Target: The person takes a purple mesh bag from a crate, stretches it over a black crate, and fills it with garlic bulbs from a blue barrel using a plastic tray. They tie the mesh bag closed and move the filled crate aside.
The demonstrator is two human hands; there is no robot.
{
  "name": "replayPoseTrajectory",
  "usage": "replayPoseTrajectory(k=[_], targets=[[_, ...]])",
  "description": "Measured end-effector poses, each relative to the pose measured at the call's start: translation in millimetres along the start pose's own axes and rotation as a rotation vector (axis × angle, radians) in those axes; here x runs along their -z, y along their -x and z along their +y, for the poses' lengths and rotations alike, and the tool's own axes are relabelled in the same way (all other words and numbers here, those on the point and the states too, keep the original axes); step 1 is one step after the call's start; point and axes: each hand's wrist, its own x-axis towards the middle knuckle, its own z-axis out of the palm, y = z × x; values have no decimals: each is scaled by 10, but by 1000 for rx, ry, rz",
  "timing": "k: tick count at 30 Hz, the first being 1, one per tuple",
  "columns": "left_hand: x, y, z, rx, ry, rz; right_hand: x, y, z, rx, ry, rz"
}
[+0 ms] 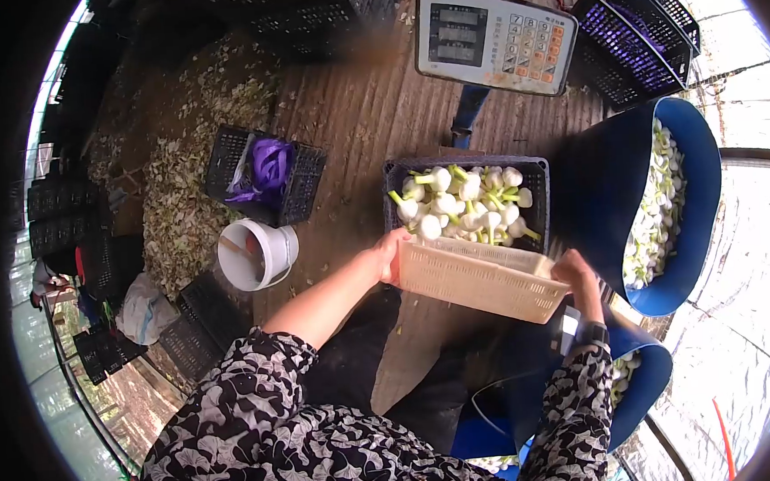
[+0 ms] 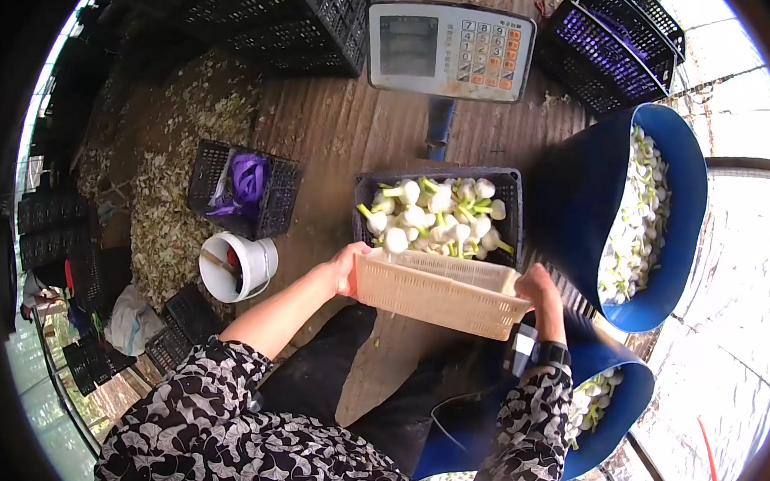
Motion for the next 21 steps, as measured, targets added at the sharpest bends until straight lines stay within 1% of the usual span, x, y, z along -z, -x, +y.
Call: replayPoseTrajectory(k=[1, 3, 4, 5, 6, 7, 8, 9, 10, 11, 12, 13, 14, 15, 16, 17, 18, 19, 20, 21], targets=[[35, -27, -19, 22, -23, 6, -192, -87, 131, -31, -311, -23], [50, 31, 0, 42, -65, 19, -546, -249, 381, 58, -183, 55], [30, 113, -22, -18, -69, -40, -711, -297, 515, 101, -144, 92], [1, 170, -65, -84, -70, -97, -886, -351, 761, 302, -25, 84], [-48, 196, -118, -109, -81, -91, -732, 27, 673, 401, 19, 133], [-113, 222, -177, -227, -81, -134, -395, 659, 327, 187, -286, 269], [-189, 250, -247, -342, -81, -176, -573, 719, 481, 178, -441, 446], [-359, 371, -303, -426, -89, -204, -559, 1010, 475, 149, -711, 517], [-584, 503, -368, -510, -94, -231, -651, 1186, 575, 164, -1118, 559], [-780, 532, -451, -593, -132, -282, -690, 1411, 738, 184, -1133, 664], [-996, 546, -562, -647, -226, -337, -757, 1605, 946, 143, -1049, 833], [-1274, 594, -697, -638, -251, -347, -854, 1784, 1260, 113, -1025, 859], [-1602, 688, -816, -624, -368, -406, -1026, 1909, 1656, 168, -941, 965], [-1918, 682, -1000, -815, -574, -416, -1151, 2115, 1898, 92, -1259, 940], [-2277, 683, -1185, -916, -663, -521, -1246, 2317, 2181, -69, -1341, 915], [-2586, 649, -1372, -839, -786, -545, -1359, 2515, 2540, -41, -1243, 858], [-2890, 532, -1618, -943, -959, -535, -1528, 2694, 2782, -24, -1384, 880], [-3199, 427, -1882, -882, -1195, -380, -1406, 3034, 2801, -337, -1055, 779], [-3513, 343, -2136, -944, -1281, -339, -1587, 3134, 2992, -314, -1115, 804], [-3790, 219, -2395, -956, -1356, -323, -1772, 3208, 3130, -257, -1206, 783]])
